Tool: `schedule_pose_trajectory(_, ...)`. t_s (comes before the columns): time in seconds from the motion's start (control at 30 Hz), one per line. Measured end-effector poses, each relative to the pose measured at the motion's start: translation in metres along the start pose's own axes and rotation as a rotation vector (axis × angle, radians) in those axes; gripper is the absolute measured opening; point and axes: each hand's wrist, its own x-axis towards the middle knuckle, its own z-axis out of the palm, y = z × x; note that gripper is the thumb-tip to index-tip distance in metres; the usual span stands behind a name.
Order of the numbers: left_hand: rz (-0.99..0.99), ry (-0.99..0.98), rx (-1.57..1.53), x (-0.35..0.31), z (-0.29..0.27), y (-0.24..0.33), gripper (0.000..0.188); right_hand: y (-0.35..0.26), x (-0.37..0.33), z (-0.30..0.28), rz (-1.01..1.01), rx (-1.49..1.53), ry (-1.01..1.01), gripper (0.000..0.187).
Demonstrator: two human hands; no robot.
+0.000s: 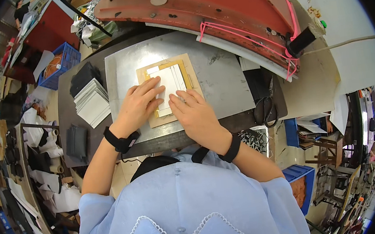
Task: The recorder is assembling leather wallets by aligning precut pieces and using a manual press.
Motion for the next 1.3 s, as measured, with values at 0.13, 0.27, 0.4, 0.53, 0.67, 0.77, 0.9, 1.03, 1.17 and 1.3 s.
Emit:
schedule_pose_trajectory(0.13, -0.022, -0.06, -0.023, 0.002, -0.007, 0.003, 0.032, 0.024, -0.007, -0.008, 0.112, 0.264, 0.023, 0.037)
schedule_pose_trajectory(0.27, 0.031, -0.053, 0.032, 0.001, -0.011, 0.004, 0.03, 0.086, -0.025, -0.077, 0.627, 0.229, 0.653, 0.051)
schedule_pose_trajectory(0.4, 0.08, -0.058, 0.115, 0.006, -0.016, 0.008, 0.029, 0.188, -0.044, -0.137, 0.788, 0.138, 0.961, 0.052)
schedule_pose_trajectory(0.53, 0.085, -0.045, 0.08, 0.008, -0.018, 0.002, 0.037, 0.231, -0.044, -0.132, 0.8, 0.723, 0.927, 0.043)
schedule_pose_trajectory(0.67, -0.019, 0.069, 0.03, -0.006, -0.049, 0.017, 0.046, 0.231, -0.041, -0.13, 0.762, 0.709, 0.927, 0.041)
schedule_pose_trajectory(0.77, -0.04, 0.178, 0.033, -0.024, -0.071, 0.036, 0.043, 0.219, -0.041, -0.134, 0.785, 0.697, 0.914, 0.044)
schedule_pose_trajectory(0.9, 0.023, 0.15, -0.201, -0.036, -0.073, 0.083, 0.033, 0.188, -0.052, -0.134, 0.812, 0.714, 0.899, 0.046)
schedule_pose_trajectory(1.03, 0.205, 0.103, -0.45, -0.025, -0.055, 0.123, 0.033, 0.106, -0.049, -0.136, 0.802, 0.646, 0.703, 0.053)
schedule_pose_trajectory(1.17, 0.218, 0.121, -0.599, -0.002, -0.063, 0.148, 0.035, 0.04, -0.061, -0.13, 0.638, 0.849, 0.583, 0.069)
schedule_pose_trajectory(1.3, 0.142, 0.143, -0.852, 0.01, -0.08, 0.163, 0.059, 0.055, -0.084, -0.158, 0.538, 0.626, 0.498, 0.066)
